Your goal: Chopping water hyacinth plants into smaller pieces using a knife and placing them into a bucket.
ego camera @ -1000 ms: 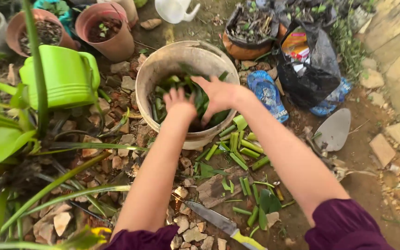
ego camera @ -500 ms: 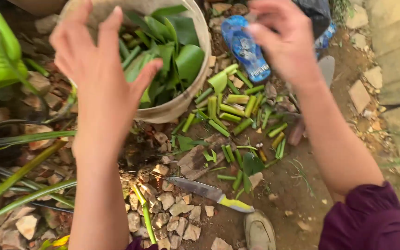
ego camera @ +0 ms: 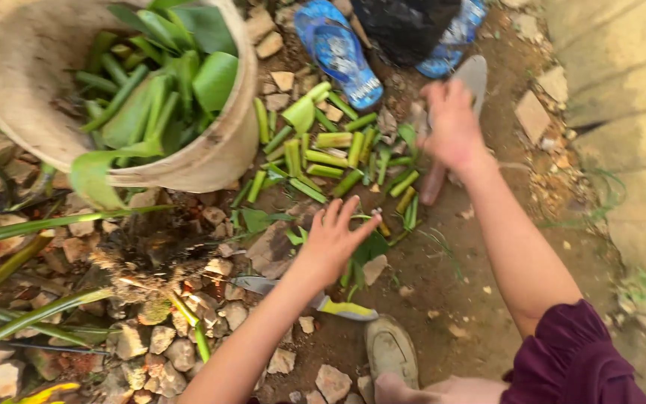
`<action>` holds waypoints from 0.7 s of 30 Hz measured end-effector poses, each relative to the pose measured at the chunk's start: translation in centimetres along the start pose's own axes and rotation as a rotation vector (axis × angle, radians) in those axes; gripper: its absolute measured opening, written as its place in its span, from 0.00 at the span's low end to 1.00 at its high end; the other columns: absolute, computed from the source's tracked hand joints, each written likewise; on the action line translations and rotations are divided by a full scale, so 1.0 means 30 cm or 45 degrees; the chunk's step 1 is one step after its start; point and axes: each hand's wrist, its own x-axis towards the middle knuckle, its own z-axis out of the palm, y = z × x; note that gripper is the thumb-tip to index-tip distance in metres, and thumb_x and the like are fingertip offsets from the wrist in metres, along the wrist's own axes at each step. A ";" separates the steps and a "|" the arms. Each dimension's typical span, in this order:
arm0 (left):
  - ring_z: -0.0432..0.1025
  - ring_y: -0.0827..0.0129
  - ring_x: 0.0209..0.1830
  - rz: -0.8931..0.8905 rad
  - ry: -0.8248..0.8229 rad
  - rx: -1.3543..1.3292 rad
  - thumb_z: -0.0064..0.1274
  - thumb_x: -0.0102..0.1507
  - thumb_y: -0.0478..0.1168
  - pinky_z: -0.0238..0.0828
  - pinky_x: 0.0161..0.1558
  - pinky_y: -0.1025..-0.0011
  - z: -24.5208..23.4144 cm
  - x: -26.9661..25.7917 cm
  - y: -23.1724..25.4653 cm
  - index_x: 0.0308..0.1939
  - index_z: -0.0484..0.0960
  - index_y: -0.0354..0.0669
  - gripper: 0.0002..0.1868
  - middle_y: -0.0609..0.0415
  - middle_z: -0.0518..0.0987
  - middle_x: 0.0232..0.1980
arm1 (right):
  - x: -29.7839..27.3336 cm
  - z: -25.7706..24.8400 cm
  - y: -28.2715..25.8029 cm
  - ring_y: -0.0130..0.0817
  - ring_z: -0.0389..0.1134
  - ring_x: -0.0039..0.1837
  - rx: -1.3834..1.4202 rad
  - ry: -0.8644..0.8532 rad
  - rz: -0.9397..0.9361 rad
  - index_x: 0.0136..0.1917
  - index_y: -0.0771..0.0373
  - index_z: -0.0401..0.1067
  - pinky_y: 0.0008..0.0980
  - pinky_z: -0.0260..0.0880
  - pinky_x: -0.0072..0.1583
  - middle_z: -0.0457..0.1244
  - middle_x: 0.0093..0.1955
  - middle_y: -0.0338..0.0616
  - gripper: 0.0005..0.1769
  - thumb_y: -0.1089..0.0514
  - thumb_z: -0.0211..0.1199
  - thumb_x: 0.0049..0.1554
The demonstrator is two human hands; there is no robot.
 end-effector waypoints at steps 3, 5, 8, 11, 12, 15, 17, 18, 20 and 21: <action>0.46 0.38 0.78 0.110 -0.136 0.211 0.64 0.48 0.33 0.51 0.67 0.32 0.053 0.006 0.079 0.80 0.52 0.74 0.60 0.43 0.44 0.82 | -0.061 -0.092 0.101 0.52 0.58 0.74 0.234 0.376 0.107 0.66 0.59 0.63 0.49 0.62 0.76 0.54 0.68 0.55 0.41 0.56 0.86 0.47; 0.43 0.39 0.79 0.144 -0.205 0.286 0.63 0.50 0.34 0.48 0.67 0.29 0.107 0.017 0.097 0.80 0.50 0.77 0.60 0.44 0.40 0.82 | -0.094 -0.154 0.087 0.59 0.54 0.72 0.182 0.338 0.183 0.68 0.60 0.62 0.53 0.60 0.72 0.52 0.69 0.59 0.49 0.53 0.88 0.41; 0.39 0.39 0.81 0.175 -0.329 0.355 0.60 0.54 0.35 0.45 0.67 0.26 0.168 0.033 0.127 0.79 0.48 0.80 0.57 0.47 0.34 0.83 | -0.126 -0.090 0.147 0.66 0.50 0.71 0.140 0.069 0.426 0.75 0.60 0.55 0.60 0.56 0.67 0.47 0.71 0.67 0.62 0.49 0.89 0.37; 0.37 0.38 0.82 0.157 -0.426 0.309 0.56 0.58 0.36 0.44 0.68 0.25 0.221 0.058 0.139 0.77 0.54 0.78 0.48 0.47 0.32 0.84 | -0.153 0.042 0.243 0.64 0.52 0.72 0.217 -0.184 0.518 0.79 0.55 0.55 0.60 0.57 0.68 0.50 0.71 0.67 0.55 0.48 0.83 0.46; 0.36 0.37 0.82 0.140 -0.469 0.260 0.55 0.60 0.37 0.44 0.68 0.25 0.238 0.065 0.136 0.76 0.58 0.75 0.43 0.46 0.33 0.84 | -0.161 0.087 0.270 0.62 0.54 0.73 0.282 -0.215 0.444 0.78 0.52 0.62 0.58 0.58 0.71 0.56 0.69 0.63 0.44 0.49 0.78 0.54; 0.41 0.37 0.80 0.139 -0.429 0.201 0.53 0.63 0.39 0.47 0.68 0.27 0.266 0.068 0.135 0.70 0.69 0.65 0.31 0.42 0.40 0.83 | -0.131 0.254 0.440 0.52 0.70 0.65 0.447 -0.376 0.348 0.69 0.61 0.71 0.48 0.70 0.72 0.68 0.63 0.59 0.30 0.50 0.71 0.58; 0.45 0.37 0.80 0.136 -0.409 0.177 0.52 0.63 0.38 0.50 0.68 0.30 0.253 0.077 0.124 0.63 0.73 0.58 0.23 0.40 0.46 0.82 | -0.102 0.186 0.366 0.53 0.71 0.63 0.571 -0.279 0.389 0.61 0.63 0.72 0.50 0.71 0.70 0.69 0.59 0.58 0.21 0.50 0.68 0.59; 0.49 0.37 0.79 0.136 -0.386 0.150 0.52 0.64 0.38 0.53 0.69 0.33 0.248 0.080 0.118 0.57 0.77 0.50 0.16 0.39 0.51 0.81 | -0.087 0.154 0.327 0.55 0.72 0.60 0.689 -0.180 0.432 0.52 0.65 0.73 0.52 0.73 0.68 0.70 0.54 0.58 0.14 0.51 0.64 0.60; 0.52 0.39 0.79 0.114 -0.305 0.158 0.52 0.63 0.35 0.56 0.70 0.36 0.310 0.085 0.067 0.53 0.78 0.43 0.14 0.39 0.56 0.79 | -0.022 0.114 0.234 0.53 0.66 0.63 0.460 -0.146 0.243 0.53 0.64 0.73 0.51 0.70 0.68 0.67 0.58 0.57 0.12 0.53 0.63 0.62; 0.55 0.40 0.79 0.097 -0.221 0.166 0.52 0.63 0.32 0.59 0.72 0.40 0.343 0.086 0.042 0.50 0.78 0.37 0.11 0.39 0.61 0.78 | 0.009 0.095 0.187 0.51 0.60 0.66 0.228 -0.107 0.057 0.53 0.63 0.73 0.49 0.67 0.69 0.63 0.62 0.55 0.10 0.54 0.63 0.64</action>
